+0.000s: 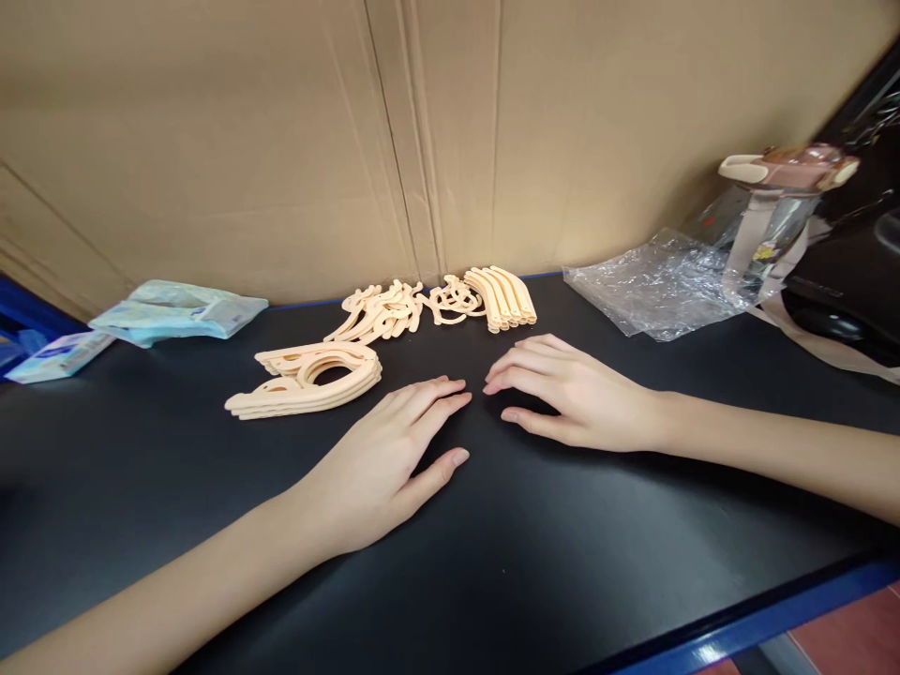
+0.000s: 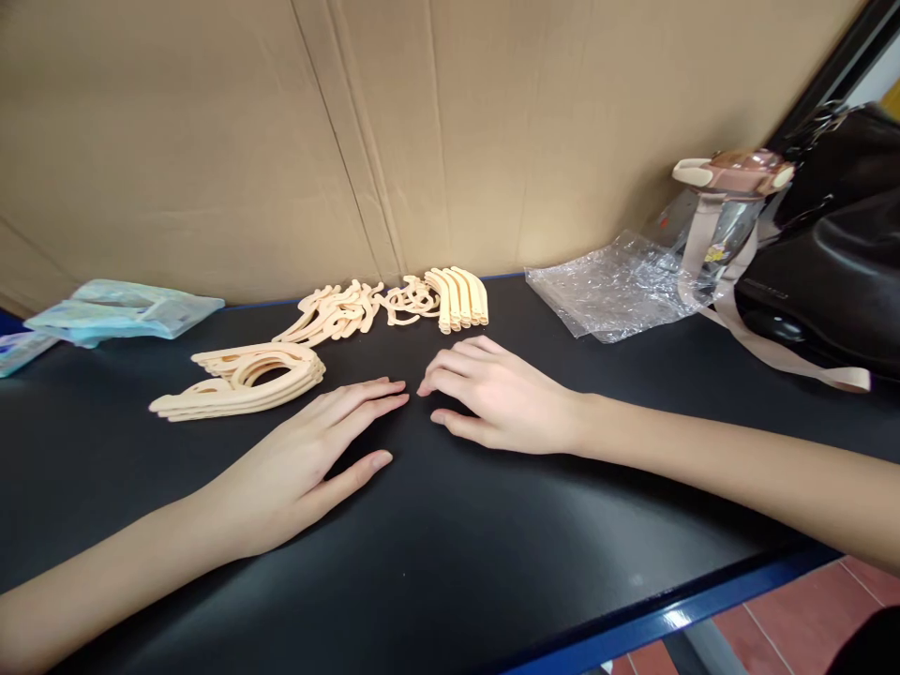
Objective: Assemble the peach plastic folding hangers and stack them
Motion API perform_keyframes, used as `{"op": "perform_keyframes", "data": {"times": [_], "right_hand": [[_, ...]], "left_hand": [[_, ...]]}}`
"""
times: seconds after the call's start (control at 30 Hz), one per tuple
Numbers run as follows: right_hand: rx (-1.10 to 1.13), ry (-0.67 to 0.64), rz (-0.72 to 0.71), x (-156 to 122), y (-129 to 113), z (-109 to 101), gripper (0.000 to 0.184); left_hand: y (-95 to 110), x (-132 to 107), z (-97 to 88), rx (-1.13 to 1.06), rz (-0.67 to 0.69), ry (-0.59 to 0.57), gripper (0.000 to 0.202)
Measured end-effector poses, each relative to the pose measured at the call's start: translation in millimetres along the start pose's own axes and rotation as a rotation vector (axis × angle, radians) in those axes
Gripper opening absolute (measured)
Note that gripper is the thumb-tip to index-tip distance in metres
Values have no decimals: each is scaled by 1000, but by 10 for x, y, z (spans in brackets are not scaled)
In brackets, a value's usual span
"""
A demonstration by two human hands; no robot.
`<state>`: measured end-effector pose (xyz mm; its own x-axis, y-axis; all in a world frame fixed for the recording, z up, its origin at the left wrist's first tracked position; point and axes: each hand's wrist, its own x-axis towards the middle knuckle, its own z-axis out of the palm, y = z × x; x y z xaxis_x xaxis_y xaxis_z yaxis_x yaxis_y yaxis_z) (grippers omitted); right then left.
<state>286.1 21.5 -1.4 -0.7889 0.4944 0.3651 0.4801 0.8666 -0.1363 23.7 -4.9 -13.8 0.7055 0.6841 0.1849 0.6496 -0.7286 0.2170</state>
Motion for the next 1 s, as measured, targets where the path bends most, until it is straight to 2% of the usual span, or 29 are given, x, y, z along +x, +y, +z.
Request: {"op": "perform_keyframes", "data": {"times": [0.2, 0.37, 0.53, 0.77, 0.9, 1.0], "right_hand": [[-250, 55, -65, 583, 241, -12, 24], [-385, -10, -33, 1152, 471, 80, 25], [-449, -84, -24, 1498, 567, 192, 30], [-491, -103, -58, 1659, 596, 268, 22], [-508, -61, -101, 1593, 666, 163, 21], [-515, 1, -95, 1434, 747, 6, 22]], "left_hand": [[-4, -4, 0, -14, 19, 33, 46], [11, -4, -20, -10, 12, 1, 46], [-5, -9, -4, -9, 24, 4, 46], [-15, -15, 9, -29, 31, 18, 45], [-13, -14, 7, -29, 28, 21, 45], [2, -8, -22, -28, 24, 8, 45]]}}
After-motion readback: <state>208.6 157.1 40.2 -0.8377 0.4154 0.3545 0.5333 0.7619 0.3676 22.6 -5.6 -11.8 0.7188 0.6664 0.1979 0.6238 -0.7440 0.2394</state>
